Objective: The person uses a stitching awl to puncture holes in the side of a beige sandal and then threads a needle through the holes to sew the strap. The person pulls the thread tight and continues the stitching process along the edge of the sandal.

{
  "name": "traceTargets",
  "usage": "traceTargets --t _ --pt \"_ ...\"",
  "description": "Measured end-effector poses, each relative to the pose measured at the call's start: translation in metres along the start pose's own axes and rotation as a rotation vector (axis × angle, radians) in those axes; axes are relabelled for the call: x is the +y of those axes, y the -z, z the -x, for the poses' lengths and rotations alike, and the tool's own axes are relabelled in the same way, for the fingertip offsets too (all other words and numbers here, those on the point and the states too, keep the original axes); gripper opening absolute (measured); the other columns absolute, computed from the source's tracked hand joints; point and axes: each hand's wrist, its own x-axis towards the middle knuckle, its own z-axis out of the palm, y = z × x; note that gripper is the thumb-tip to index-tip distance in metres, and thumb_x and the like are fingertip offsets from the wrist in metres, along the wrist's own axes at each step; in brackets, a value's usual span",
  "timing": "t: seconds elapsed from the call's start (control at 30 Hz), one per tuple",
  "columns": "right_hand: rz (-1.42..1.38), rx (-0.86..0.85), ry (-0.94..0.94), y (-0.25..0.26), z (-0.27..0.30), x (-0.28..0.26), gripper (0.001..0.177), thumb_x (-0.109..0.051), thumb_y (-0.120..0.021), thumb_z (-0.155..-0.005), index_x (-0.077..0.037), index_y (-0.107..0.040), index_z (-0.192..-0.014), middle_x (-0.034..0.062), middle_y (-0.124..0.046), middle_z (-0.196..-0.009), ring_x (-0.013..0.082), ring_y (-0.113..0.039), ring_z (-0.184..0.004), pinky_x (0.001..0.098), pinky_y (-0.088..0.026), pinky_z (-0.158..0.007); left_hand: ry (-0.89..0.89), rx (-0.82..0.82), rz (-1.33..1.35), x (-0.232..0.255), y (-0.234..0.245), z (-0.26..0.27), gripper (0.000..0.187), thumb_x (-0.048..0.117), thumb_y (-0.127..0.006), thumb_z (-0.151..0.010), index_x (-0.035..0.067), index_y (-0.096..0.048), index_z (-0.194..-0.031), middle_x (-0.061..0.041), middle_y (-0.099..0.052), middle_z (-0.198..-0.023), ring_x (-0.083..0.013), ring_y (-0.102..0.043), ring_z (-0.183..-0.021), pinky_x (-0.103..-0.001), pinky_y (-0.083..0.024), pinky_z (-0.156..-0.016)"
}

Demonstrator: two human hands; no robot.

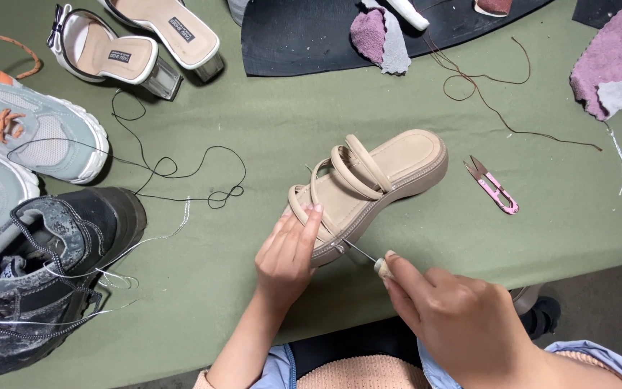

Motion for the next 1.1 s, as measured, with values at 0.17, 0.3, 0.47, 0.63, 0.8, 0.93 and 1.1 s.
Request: traceTargets --t 0.17,0.3,0.47,0.63,0.8,0.93,1.1 --pt "0.028 -0.043 -0.017 0.005 -0.008 -0.004 0.015 -0.041 -0.070 -0.094 -0.031 -0.073 -0.105 -0.0043 -0.045 -0.049 0.0165 -0.048 -0.032 0.0344 -0.033 -0.030 0.011 -0.014 -0.024 0.000 -0.001 0.003 0.043 -0.014 -0.035 -0.097 -0.003 -0.069 -0.120 -0.010 -0.077 -0.108 -0.0214 -0.077 -0.101 -0.037 -0.063 -0.092" --pt "0.030 -0.022 -0.034 0.007 -0.012 -0.013 0.016 -0.038 -0.074 -0.092 -0.027 -0.073 -0.104 -0.0018 -0.037 -0.048 0.0182 -0.044 -0.031 0.0372 -0.034 -0.029 0.039 -0.032 0.008 0.000 -0.001 0.002 0.046 -0.017 -0.035 -0.092 -0.003 -0.069 -0.120 -0.009 -0.076 -0.110 -0.0222 -0.077 -0.102 -0.037 -0.063 -0.092" --pt "0.083 -0.019 -0.034 0.002 -0.014 -0.017 0.012 -0.032 -0.075 -0.088 -0.030 -0.071 -0.099 -0.0036 -0.037 -0.046 0.0173 -0.047 -0.032 0.0367 -0.034 -0.029 0.033 -0.049 0.038 0.002 -0.001 0.006 0.052 -0.020 -0.030 -0.088 -0.005 -0.067 -0.122 -0.012 -0.075 -0.111 -0.0251 -0.076 -0.105 -0.040 -0.062 -0.094" --pt "0.124 -0.091 0.032 0.002 -0.017 -0.018 0.027 -0.015 -0.069 -0.078 -0.028 -0.069 -0.102 -0.0029 -0.040 -0.046 0.0171 -0.049 -0.030 0.0362 -0.035 -0.027 0.002 -0.036 -0.073 0.004 -0.004 0.011 0.042 -0.010 -0.036 -0.101 0.001 -0.071 -0.121 -0.007 -0.076 -0.111 -0.0198 -0.076 -0.102 -0.035 -0.062 -0.094" --pt "0.113 -0.073 -0.002 -0.001 -0.016 -0.023 0.025 -0.013 -0.067 -0.078 -0.026 -0.069 -0.099 -0.0037 -0.040 -0.046 0.0158 -0.045 -0.030 0.0365 -0.034 -0.026 0.026 0.000 -0.073 0.004 -0.005 0.008 0.043 -0.011 -0.035 -0.100 0.001 -0.073 -0.117 -0.007 -0.076 -0.105 -0.0191 -0.074 -0.094 -0.036 -0.063 -0.092" --pt "0.125 -0.068 0.019 0.001 -0.018 -0.024 0.016 -0.015 -0.066 -0.088 -0.025 -0.069 -0.099 -0.0027 -0.042 -0.046 0.0153 -0.047 -0.030 0.0349 -0.032 -0.027 0.049 -0.015 -0.061 0.005 -0.005 0.006 0.045 -0.012 -0.033 -0.099 0.000 -0.072 -0.118 -0.008 -0.074 -0.101 -0.0202 -0.074 -0.092 -0.036 -0.063 -0.091" --pt "0.216 -0.026 0.040 0.000 -0.018 -0.028 0.008 -0.021 -0.065 -0.095 -0.023 -0.069 -0.101 -0.0039 -0.042 -0.048 0.0121 -0.046 -0.033 0.0327 -0.032 -0.030 0.061 -0.002 -0.049 0.005 -0.005 0.006 0.047 -0.014 -0.033 -0.095 0.000 -0.072 -0.119 -0.010 -0.075 -0.103 -0.0209 -0.075 -0.093 -0.038 -0.063 -0.092"
